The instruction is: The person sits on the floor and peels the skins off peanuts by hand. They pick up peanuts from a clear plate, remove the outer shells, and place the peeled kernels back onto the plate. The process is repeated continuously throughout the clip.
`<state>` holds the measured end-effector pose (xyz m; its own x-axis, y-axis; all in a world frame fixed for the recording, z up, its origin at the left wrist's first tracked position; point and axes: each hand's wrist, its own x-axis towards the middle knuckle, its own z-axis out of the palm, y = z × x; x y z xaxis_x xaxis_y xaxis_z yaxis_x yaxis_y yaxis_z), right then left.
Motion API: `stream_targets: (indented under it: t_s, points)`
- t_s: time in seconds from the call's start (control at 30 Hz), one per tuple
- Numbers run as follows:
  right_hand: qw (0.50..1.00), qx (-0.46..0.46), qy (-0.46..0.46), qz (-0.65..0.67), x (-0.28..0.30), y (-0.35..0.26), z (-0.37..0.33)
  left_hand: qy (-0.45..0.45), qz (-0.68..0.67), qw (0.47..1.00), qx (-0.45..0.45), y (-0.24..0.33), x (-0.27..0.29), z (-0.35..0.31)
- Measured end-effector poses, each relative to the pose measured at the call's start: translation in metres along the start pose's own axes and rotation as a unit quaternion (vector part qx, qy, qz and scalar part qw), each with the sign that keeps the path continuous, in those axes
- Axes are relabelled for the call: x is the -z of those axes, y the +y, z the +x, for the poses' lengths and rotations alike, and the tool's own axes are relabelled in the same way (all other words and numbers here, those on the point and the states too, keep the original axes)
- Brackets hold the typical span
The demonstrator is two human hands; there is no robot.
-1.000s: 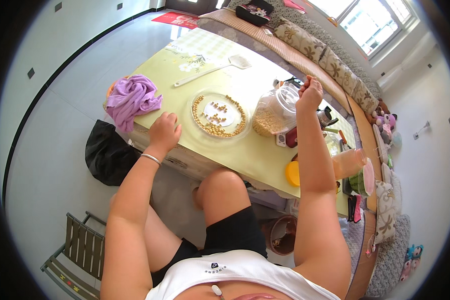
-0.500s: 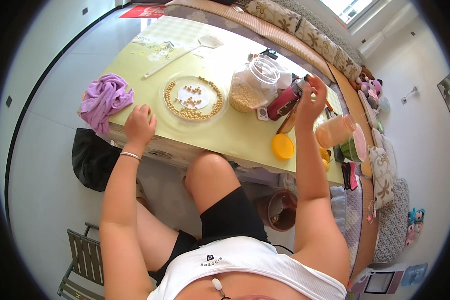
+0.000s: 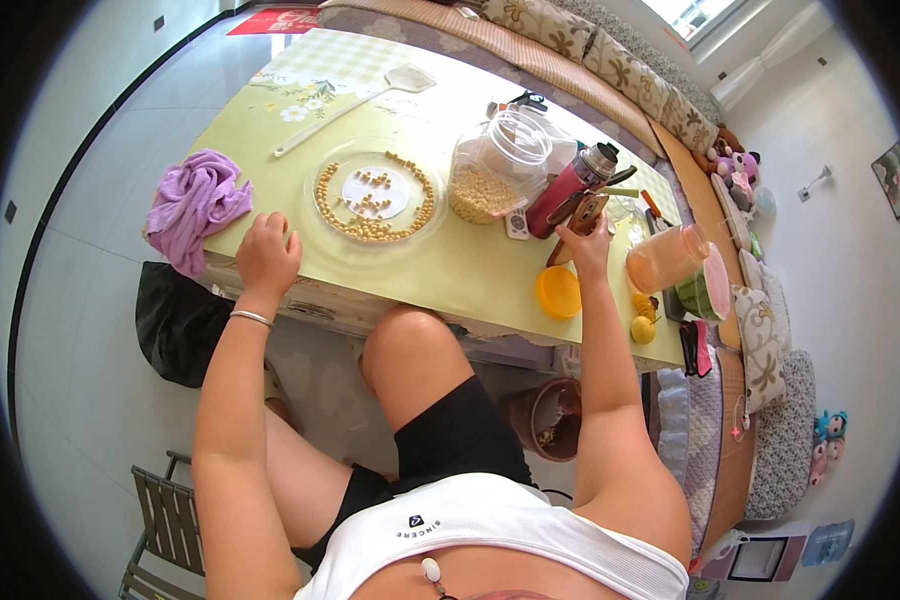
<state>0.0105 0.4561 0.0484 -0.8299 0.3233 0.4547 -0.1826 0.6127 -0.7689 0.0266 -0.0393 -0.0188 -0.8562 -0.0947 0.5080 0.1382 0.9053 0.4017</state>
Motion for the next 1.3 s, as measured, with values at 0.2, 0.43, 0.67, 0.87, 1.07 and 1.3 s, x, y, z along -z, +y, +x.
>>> stream_targets:
  t_s: [0.2,0.43,0.67,0.87,1.07,1.3]
  points:
    - [0.977,-0.07,-0.019,0.201,0.044,0.024,0.004,-0.012,-0.013,1.0,0.001,0.006,-0.003,0.001]
    - [0.875,-0.076,-0.107,0.466,0.095,-0.016,-0.012,-0.002,0.004,1.0,-0.001,0.004,-0.002,0.0]
    - [0.859,-0.046,-0.164,0.482,0.109,-0.05,-0.02,0.016,0.001,1.0,-0.013,0.006,-0.004,-0.001]
    - [0.871,-0.04,-0.177,0.456,0.109,-0.062,-0.02,0.015,-0.003,1.0,-0.014,0.007,-0.003,-0.001]
    - [0.878,-0.029,-0.168,0.447,0.11,-0.061,-0.016,0.017,-0.003,1.0,-0.016,0.008,-0.001,-0.001]
    - [0.912,-0.044,-0.109,0.393,0.105,-0.046,-0.008,0.016,-0.002,1.0,-0.017,0.006,0.0,-0.002]
